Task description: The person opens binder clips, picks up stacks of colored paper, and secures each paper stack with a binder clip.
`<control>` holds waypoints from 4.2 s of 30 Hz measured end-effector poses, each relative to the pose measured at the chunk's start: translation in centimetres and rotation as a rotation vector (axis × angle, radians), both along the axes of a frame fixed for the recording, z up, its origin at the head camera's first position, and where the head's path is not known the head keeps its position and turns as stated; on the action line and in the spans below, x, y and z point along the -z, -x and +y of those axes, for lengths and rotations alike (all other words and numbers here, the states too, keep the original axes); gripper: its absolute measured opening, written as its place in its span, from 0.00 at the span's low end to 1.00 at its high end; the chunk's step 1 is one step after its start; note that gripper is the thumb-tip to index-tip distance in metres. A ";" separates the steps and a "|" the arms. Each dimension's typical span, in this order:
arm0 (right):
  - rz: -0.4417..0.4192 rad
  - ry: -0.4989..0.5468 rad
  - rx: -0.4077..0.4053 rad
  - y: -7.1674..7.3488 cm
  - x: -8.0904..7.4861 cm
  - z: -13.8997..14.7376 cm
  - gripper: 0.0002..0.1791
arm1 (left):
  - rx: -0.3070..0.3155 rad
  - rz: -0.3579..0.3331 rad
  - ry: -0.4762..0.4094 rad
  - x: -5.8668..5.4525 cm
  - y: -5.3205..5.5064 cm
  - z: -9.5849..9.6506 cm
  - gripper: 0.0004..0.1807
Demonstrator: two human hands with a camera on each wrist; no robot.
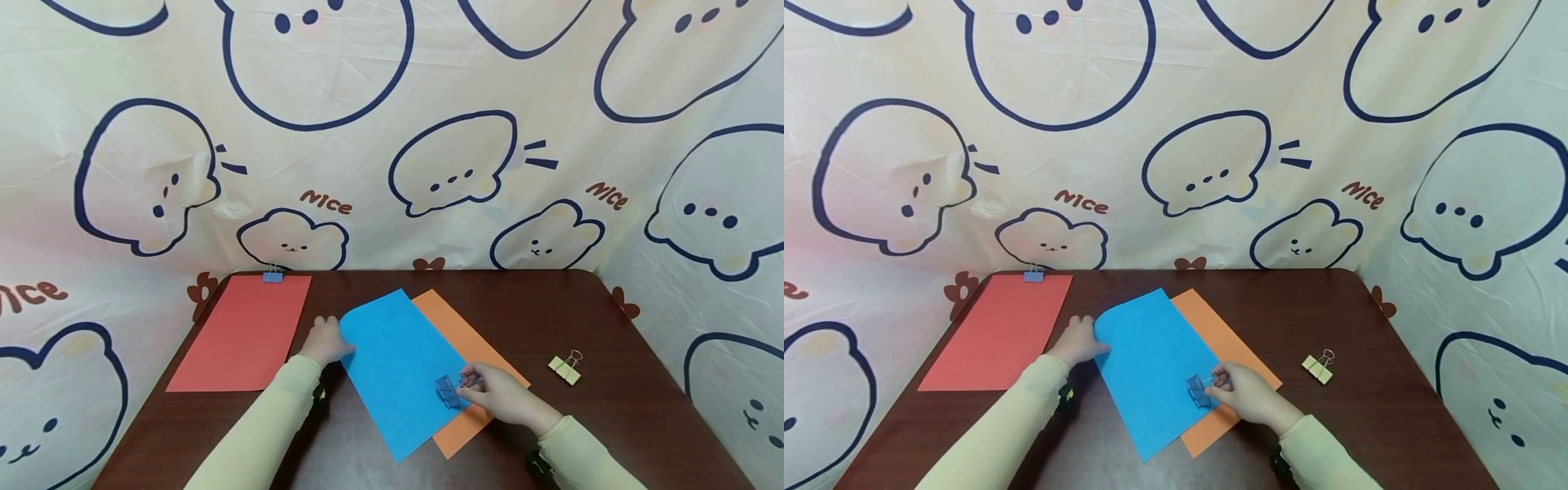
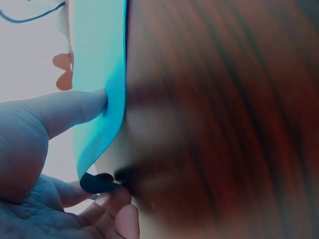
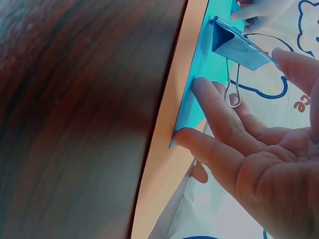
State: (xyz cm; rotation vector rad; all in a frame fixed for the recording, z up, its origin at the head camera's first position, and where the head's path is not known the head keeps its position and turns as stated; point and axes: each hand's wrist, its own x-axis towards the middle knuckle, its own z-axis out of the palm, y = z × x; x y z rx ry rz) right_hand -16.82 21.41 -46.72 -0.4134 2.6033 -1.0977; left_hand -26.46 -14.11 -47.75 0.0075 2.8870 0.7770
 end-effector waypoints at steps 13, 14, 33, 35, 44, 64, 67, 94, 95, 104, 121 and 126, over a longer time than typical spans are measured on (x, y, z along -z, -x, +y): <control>0.003 -0.005 0.012 0.0 0.1 0.0 0.24 | -0.073 0.000 -0.158 0.3 1.0 -1.2 0.23; 0.004 -0.005 0.014 0.0 0.1 0.0 0.24 | -0.072 0.010 -0.161 0.3 1.0 -1.3 0.21; 0.006 0.007 0.021 -0.1 0.2 -0.1 0.23 | -0.059 0.124 -0.331 -0.1 0.4 -1.6 0.15; 0.010 0.005 0.023 -0.1 0.2 -0.1 0.23 | -0.069 0.124 -0.316 0.0 0.3 -1.9 0.17; 0.014 -0.003 0.035 -0.1 0.3 -0.1 0.21 | -0.064 0.043 -0.239 0.4 -0.4 -2.5 0.20; 0.014 -0.003 0.045 -0.1 0.3 -0.2 0.21 | -0.057 0.097 -0.267 0.3 -1.0 -2.1 0.11; 0.015 -0.005 0.046 -0.1 0.3 -0.2 0.21 | -0.042 0.099 -0.262 0.3 -1.2 -2.0 0.13; 0.027 -0.009 0.036 0.0 0.5 0.0 0.21 | 0.021 -0.055 -0.177 0.5 -1.3 -1.5 0.30; 0.027 -0.009 0.035 -0.1 0.5 0.0 0.21 | 0.017 -0.063 -0.191 0.5 -1.3 -1.6 0.30; 0.019 0.001 0.031 -0.1 0.6 0.0 0.22 | -0.026 -0.105 -0.350 0.4 -1.1 -2.4 0.28; 0.023 0.008 0.035 -0.3 0.4 -0.2 0.22 | -0.050 -0.045 -0.319 0.5 -1.4 -2.3 0.09; 0.023 0.016 0.025 -0.3 0.3 -0.2 0.23 | -0.061 -0.034 -0.307 0.5 -1.4 -2.3 0.09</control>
